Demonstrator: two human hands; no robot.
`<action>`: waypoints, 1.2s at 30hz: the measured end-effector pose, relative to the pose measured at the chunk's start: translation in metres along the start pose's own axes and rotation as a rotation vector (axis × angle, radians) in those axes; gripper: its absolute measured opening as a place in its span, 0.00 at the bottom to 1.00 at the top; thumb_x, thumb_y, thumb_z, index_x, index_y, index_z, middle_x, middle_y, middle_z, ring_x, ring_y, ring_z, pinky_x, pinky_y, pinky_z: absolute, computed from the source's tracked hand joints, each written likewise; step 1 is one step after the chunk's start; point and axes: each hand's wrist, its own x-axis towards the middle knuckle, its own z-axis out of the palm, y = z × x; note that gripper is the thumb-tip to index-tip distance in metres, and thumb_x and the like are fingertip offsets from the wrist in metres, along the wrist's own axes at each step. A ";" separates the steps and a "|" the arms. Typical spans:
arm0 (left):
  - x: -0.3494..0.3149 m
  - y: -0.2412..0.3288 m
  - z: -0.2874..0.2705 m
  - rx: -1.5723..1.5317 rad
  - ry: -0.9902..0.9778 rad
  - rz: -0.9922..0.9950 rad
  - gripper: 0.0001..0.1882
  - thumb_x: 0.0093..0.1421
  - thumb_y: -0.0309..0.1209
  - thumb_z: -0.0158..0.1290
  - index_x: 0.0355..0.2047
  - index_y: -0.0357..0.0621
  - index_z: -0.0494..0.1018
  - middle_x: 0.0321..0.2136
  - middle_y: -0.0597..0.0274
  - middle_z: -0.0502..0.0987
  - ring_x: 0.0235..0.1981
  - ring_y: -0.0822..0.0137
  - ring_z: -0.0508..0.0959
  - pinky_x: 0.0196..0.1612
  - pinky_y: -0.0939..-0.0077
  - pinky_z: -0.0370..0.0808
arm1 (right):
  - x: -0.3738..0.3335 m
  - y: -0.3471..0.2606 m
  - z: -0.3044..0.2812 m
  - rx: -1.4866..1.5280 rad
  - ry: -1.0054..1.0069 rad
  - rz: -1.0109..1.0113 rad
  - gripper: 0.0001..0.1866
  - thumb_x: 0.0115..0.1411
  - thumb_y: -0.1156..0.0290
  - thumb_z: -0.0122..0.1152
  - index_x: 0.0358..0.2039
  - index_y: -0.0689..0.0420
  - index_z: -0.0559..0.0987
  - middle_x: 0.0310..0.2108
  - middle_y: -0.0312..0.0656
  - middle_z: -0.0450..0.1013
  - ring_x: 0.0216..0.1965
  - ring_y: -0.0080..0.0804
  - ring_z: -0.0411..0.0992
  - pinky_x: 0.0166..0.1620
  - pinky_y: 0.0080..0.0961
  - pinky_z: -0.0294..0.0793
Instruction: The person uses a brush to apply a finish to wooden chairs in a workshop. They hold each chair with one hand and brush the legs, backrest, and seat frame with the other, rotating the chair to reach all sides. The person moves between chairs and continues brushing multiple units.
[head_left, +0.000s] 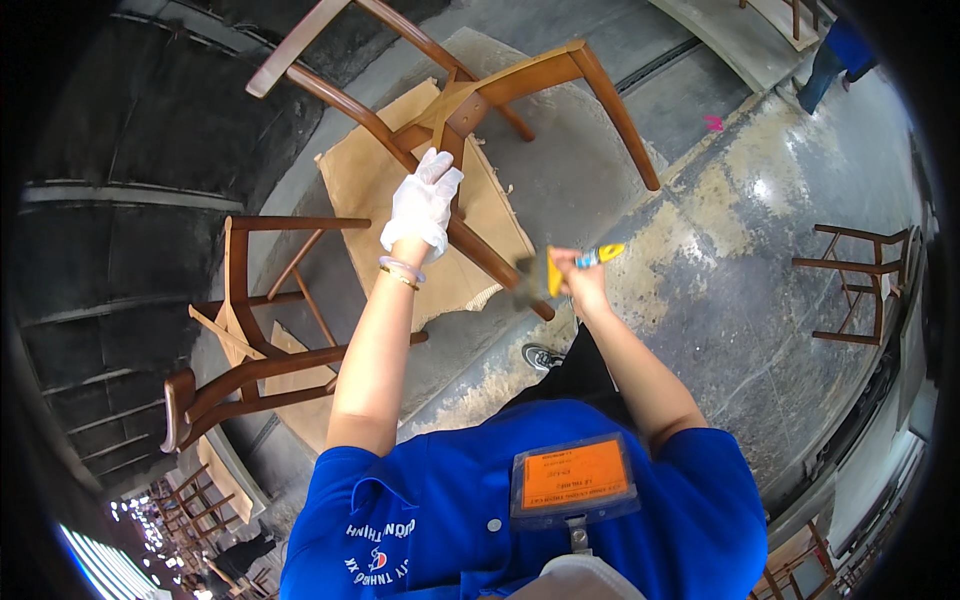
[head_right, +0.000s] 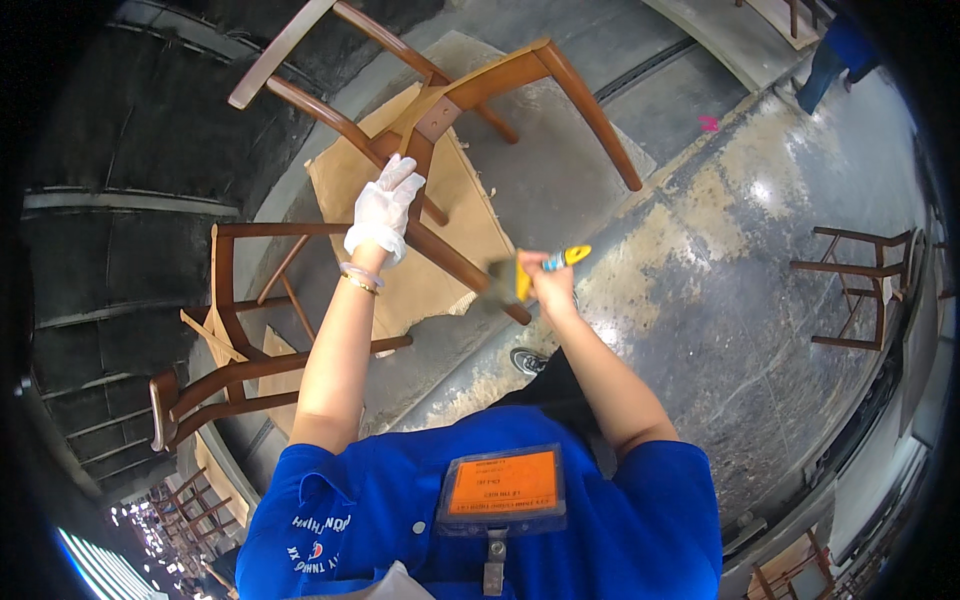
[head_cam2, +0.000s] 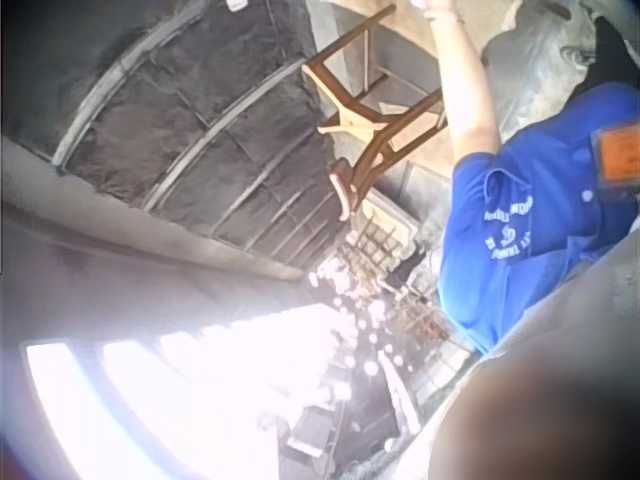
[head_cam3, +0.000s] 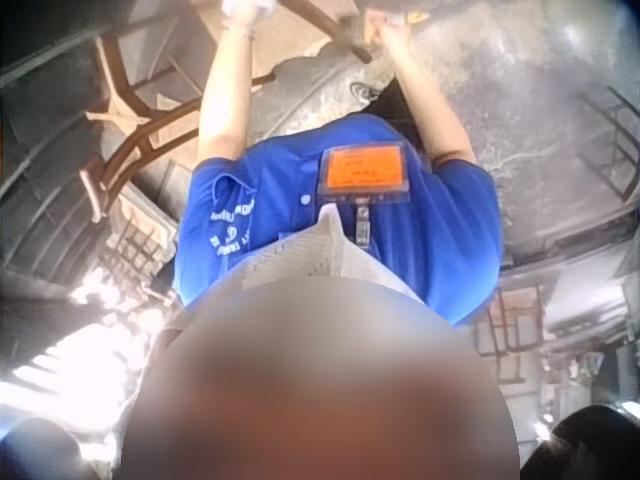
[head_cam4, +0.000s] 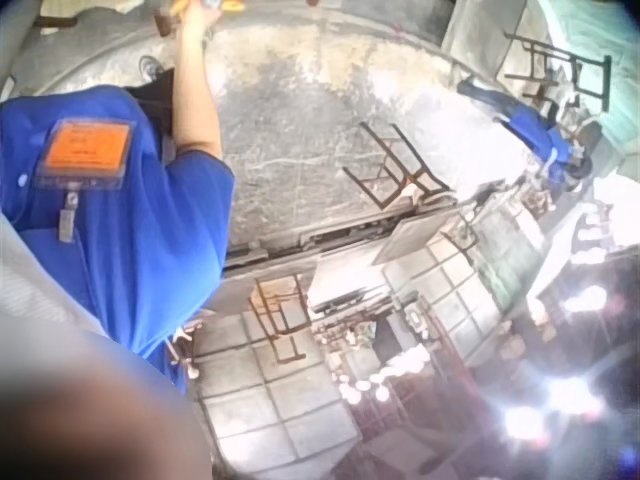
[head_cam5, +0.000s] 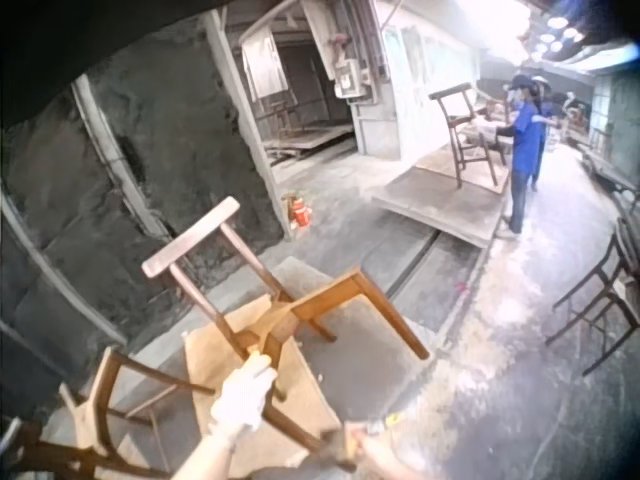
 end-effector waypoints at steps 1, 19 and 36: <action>0.000 -0.001 0.001 0.007 -0.005 0.002 0.26 0.68 0.44 0.54 0.61 0.42 0.78 0.69 0.51 0.70 0.71 0.56 0.67 0.71 0.68 0.64 | -0.002 0.006 -0.005 -0.170 0.057 -0.040 0.09 0.67 0.72 0.66 0.45 0.61 0.83 0.44 0.39 0.82 0.41 0.26 0.81 0.44 0.28 0.82; 0.004 0.014 0.006 -0.936 -0.494 -0.715 0.09 0.59 0.25 0.61 0.38 0.32 0.78 0.27 0.51 0.82 0.29 0.59 0.82 0.42 0.65 0.83 | -0.003 0.052 -0.175 -0.067 0.353 0.067 0.09 0.61 0.76 0.67 0.43 0.59 0.87 0.36 0.39 0.83 0.33 0.29 0.82 0.34 0.28 0.84; 0.072 -0.015 0.103 -1.017 -0.185 -0.657 0.05 0.53 0.22 0.60 0.29 0.32 0.80 0.23 0.54 0.78 0.26 0.61 0.78 0.35 0.71 0.74 | 0.031 0.046 -0.305 -0.004 0.641 0.221 0.06 0.64 0.74 0.65 0.41 0.54 0.83 0.37 0.37 0.82 0.34 0.31 0.82 0.33 0.35 0.83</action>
